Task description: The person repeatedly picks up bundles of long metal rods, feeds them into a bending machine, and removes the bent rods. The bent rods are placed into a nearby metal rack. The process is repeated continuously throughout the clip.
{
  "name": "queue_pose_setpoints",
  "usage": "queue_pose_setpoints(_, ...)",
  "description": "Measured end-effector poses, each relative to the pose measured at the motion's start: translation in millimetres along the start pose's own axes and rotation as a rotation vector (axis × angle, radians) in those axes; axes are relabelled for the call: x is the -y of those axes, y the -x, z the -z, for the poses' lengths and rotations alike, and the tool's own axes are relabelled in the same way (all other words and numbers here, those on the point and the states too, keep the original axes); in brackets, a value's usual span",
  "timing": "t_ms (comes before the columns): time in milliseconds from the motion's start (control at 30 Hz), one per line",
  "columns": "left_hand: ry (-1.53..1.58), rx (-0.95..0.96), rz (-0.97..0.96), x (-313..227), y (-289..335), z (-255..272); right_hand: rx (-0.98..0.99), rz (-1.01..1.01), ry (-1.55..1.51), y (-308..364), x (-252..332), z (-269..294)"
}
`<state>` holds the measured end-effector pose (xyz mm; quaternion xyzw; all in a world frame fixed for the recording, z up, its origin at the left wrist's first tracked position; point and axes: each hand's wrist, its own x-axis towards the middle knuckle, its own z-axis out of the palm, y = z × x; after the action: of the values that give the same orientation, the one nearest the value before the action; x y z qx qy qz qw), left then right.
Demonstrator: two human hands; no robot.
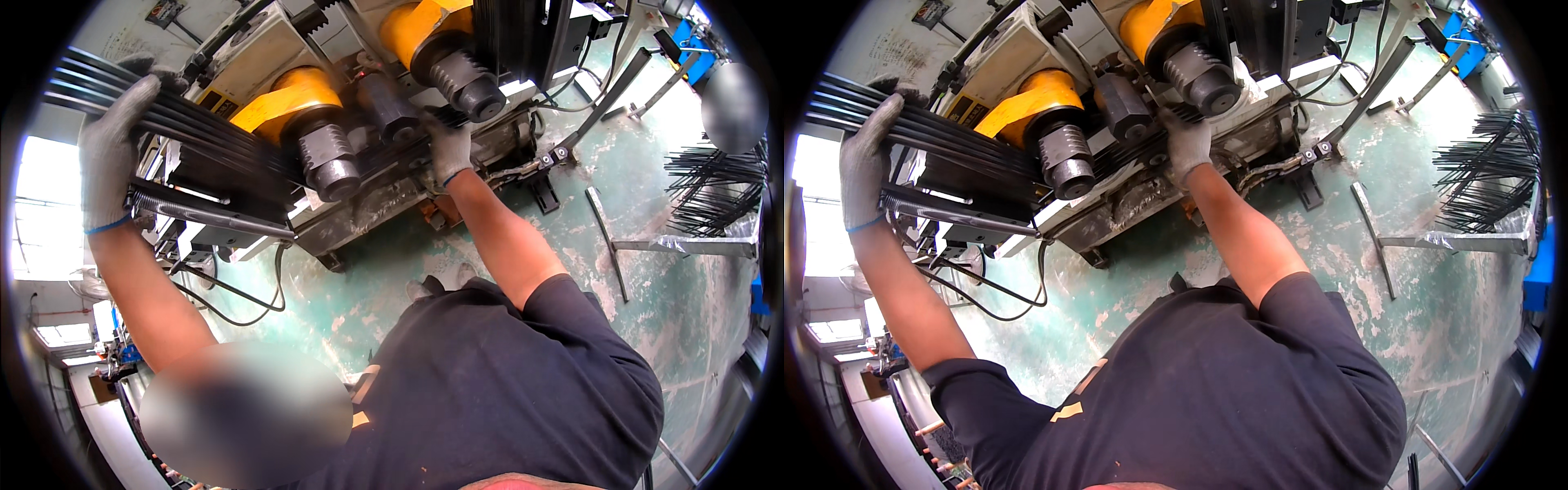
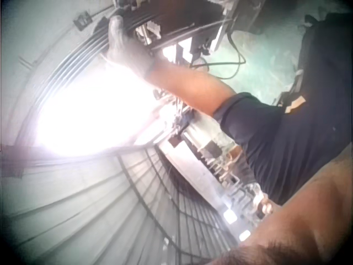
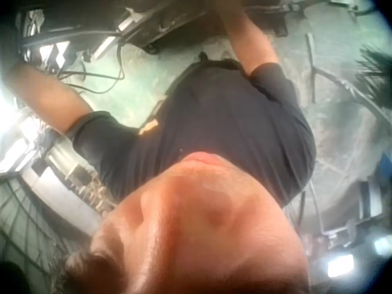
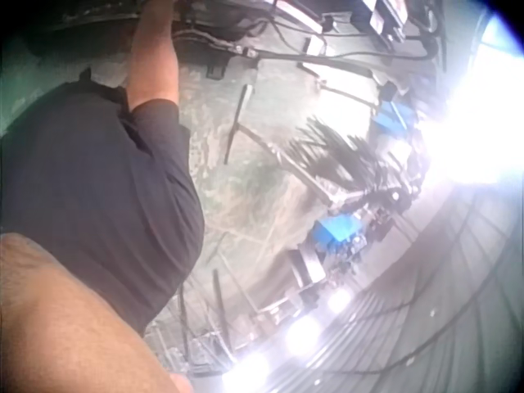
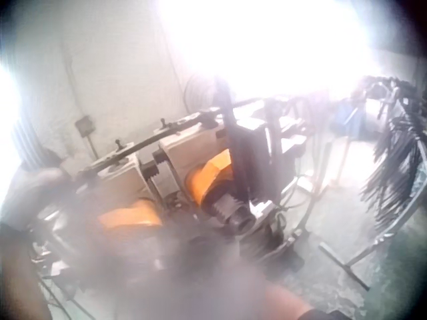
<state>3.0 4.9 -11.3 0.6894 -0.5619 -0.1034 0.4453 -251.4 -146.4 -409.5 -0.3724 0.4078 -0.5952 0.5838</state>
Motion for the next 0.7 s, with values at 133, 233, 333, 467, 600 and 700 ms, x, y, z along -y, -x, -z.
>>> queue_pose_setpoints(133,-0.003,0.012,-0.024,-11.1,6.1,-9.7,0.025,0.015,0.007,0.4,2.0,1.9)
queue_pose_setpoints(233,-0.015,0.008,-0.009,-11.1,3.8,-11.2,0.013,0.034,-0.028,-1.8,-2.0,3.5)
queue_pose_setpoints(333,-0.004,0.026,-0.006,-11.8,1.9,-11.6,0.005,0.046,-0.014,-2.9,-2.1,5.4)
queue_pose_setpoints(467,-0.027,0.056,-0.023,-13.2,3.5,-13.7,-0.011,0.046,-0.079,8.3,17.8,0.8)
queue_pose_setpoints(600,-0.075,0.048,0.051,-11.2,3.4,1.3,0.045,0.014,0.004,3.7,6.2,3.1)
queue_pose_setpoints(700,0.038,0.074,0.087,6.0,-16.8,-7.4,-0.012,0.076,0.058,-8.1,6.5,12.6)
